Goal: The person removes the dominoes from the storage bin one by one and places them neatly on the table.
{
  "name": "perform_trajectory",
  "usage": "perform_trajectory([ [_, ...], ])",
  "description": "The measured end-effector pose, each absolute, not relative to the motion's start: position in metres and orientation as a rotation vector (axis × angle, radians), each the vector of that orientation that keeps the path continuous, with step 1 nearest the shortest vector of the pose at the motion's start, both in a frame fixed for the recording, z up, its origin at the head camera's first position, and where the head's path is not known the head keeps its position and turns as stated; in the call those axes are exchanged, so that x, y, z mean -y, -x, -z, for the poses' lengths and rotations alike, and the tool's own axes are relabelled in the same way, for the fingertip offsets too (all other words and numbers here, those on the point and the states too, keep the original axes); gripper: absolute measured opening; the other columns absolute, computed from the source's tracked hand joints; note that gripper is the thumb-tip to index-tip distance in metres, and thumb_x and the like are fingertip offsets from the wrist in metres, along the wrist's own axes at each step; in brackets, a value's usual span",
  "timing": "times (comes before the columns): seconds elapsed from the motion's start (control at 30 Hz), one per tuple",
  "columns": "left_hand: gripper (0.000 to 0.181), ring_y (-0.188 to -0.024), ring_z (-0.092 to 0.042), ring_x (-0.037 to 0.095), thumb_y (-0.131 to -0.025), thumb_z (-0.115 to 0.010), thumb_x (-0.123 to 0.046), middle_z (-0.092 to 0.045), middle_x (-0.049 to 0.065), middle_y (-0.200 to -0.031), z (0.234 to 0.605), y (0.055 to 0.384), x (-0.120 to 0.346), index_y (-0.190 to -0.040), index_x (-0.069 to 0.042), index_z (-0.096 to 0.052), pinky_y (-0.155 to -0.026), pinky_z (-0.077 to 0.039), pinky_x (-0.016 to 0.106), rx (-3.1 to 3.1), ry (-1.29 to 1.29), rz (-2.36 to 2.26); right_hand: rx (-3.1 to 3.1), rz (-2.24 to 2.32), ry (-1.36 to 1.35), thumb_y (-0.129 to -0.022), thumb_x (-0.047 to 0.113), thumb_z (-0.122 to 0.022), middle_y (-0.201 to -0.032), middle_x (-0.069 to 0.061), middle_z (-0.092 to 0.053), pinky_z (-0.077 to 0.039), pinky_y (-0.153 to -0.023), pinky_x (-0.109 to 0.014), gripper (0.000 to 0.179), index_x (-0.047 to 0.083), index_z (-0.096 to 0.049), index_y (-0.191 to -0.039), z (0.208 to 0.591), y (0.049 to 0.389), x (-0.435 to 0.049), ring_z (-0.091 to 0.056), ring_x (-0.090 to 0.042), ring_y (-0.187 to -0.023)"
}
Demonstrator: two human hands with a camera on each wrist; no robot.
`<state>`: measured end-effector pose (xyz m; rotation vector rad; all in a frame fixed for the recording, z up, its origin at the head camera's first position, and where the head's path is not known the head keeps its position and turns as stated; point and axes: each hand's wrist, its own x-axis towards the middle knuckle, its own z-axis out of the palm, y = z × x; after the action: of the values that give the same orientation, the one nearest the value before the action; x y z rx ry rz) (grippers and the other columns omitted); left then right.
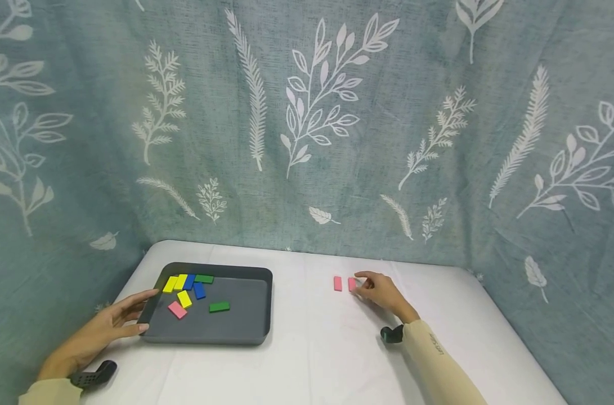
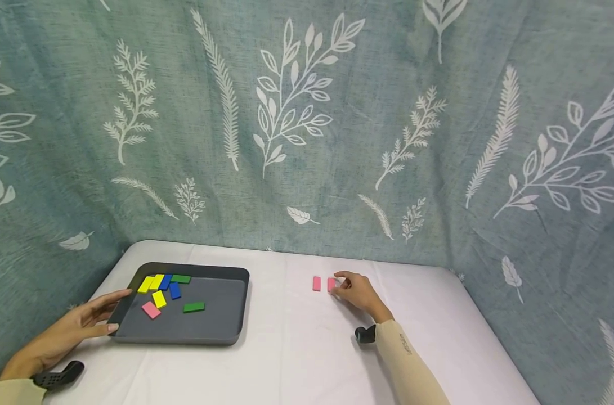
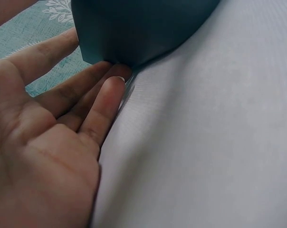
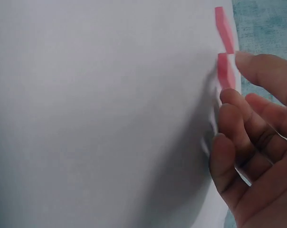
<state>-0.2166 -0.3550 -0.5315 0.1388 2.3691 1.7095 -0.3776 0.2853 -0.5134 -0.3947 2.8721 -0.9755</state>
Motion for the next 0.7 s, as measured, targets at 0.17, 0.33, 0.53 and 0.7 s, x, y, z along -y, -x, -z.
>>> perform_trajectory([
  [0.17,0.076,-0.123,-0.049,0.014,-0.098,-0.071,-0.024,-0.028,0.015,-0.162,0.531,0.217,0.355,-0.162,-0.018,-0.031,-0.095,-0.046,0.045,-2.364,-0.141,-1.707,-2.896,1.043,0.439,-0.096,0.020,-0.074,-0.082,0.001,-0.067,-0.048,-0.058,-0.030,0.042,0.005,-0.066,-0.134,0.505,0.374,-0.277,-0.058,-0.017,-0.065],
  [0.33,0.075,-0.122,-0.049,0.014,-0.099,-0.069,-0.021,-0.028,0.016,-0.162,0.531,0.215,0.355,-0.162,-0.017,-0.030,-0.095,-0.047,0.044,-2.335,-0.152,-1.731,-2.881,1.105,0.522,-0.096,0.020,-0.075,-0.081,0.001,-0.068,-0.049,-0.059,-0.030,0.040,0.005,-0.067,-0.132,0.496,0.374,-0.254,-0.062,-0.020,-0.067],
  [0.53,0.077,-0.126,-0.046,0.023,-0.098,-0.071,-0.024,-0.027,0.016,-0.162,0.530,0.219,0.355,-0.163,-0.017,-0.030,-0.095,-0.046,0.044,-2.338,-0.122,-1.719,-2.828,1.140,0.627,-0.095,0.026,-0.076,-0.085,-0.007,-0.072,-0.051,-0.058,-0.031,0.041,0.011,-0.067,-0.132,0.487,0.373,-0.221,-0.066,-0.030,-0.067],
  [0.7,0.080,-0.131,-0.042,0.032,-0.097,-0.072,-0.027,-0.028,0.017,-0.162,0.531,0.221,0.355,-0.163,-0.017,-0.029,-0.098,-0.044,0.048,-2.366,-0.100,-1.687,-2.806,1.151,0.706,-0.095,0.031,-0.076,-0.086,-0.002,-0.069,-0.052,-0.057,-0.033,0.038,0.019,-0.069,-0.130,0.480,0.372,-0.191,-0.064,-0.027,-0.065],
])
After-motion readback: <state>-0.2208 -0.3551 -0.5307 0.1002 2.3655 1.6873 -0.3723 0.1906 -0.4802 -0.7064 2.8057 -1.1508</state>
